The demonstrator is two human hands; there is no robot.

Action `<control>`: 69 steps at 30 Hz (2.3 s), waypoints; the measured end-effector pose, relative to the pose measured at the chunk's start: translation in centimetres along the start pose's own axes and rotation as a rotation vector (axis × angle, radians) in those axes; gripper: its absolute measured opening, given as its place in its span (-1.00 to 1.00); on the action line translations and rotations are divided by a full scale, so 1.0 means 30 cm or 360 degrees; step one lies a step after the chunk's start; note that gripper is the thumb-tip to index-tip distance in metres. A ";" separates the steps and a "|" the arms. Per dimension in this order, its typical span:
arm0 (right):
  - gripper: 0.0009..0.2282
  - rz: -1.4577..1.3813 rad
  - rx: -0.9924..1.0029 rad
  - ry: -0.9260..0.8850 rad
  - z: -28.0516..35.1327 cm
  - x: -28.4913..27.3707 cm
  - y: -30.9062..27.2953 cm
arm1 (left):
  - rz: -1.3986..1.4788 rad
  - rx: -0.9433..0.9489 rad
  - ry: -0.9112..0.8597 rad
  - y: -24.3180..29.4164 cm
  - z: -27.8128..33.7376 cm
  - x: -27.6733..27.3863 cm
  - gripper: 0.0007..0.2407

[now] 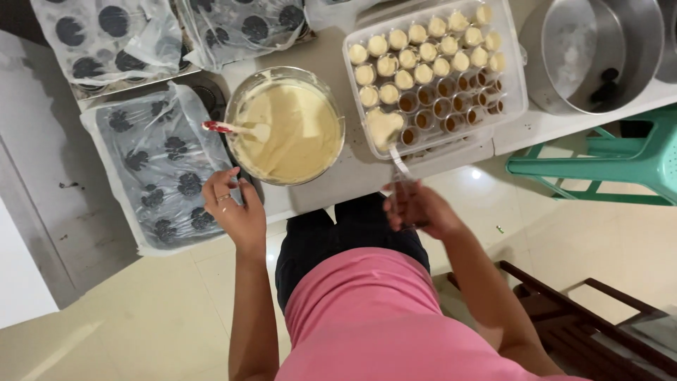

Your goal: Scoop batter from a mixing bowl into small plastic cups using a cookie scoop.

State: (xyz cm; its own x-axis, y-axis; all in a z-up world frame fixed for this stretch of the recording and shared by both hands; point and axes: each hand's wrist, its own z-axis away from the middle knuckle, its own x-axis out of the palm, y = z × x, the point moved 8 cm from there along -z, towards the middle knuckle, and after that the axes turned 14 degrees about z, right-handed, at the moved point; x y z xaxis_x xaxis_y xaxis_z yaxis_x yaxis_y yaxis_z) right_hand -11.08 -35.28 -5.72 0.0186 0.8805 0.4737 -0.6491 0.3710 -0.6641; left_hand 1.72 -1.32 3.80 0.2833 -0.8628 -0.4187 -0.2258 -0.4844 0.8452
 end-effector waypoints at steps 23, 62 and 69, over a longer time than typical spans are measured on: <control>-0.70 0.2204 -0.0303 0.1443 0.077 -0.310 -0.335 | -0.0025 0.0042 -0.0051 0.020 0.035 0.118 -0.74; -0.75 0.2227 -0.0344 0.1455 0.050 -0.324 -0.350 | -0.0062 0.0013 -0.0102 -0.006 0.017 0.141 -0.75; -0.77 0.2238 -0.0312 0.1449 0.055 -0.336 -0.341 | -0.0098 0.0006 -0.0120 -0.008 0.010 0.150 -0.77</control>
State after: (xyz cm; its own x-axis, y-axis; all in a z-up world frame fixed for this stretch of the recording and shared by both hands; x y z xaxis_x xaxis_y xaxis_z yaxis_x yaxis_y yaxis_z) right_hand -5.89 -48.43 -2.73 -0.0040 0.3831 -0.9237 -0.4468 -0.8271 -0.3411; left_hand 2.77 -5.12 1.60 0.2259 -0.8397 -0.4939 -0.2133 -0.5373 0.8160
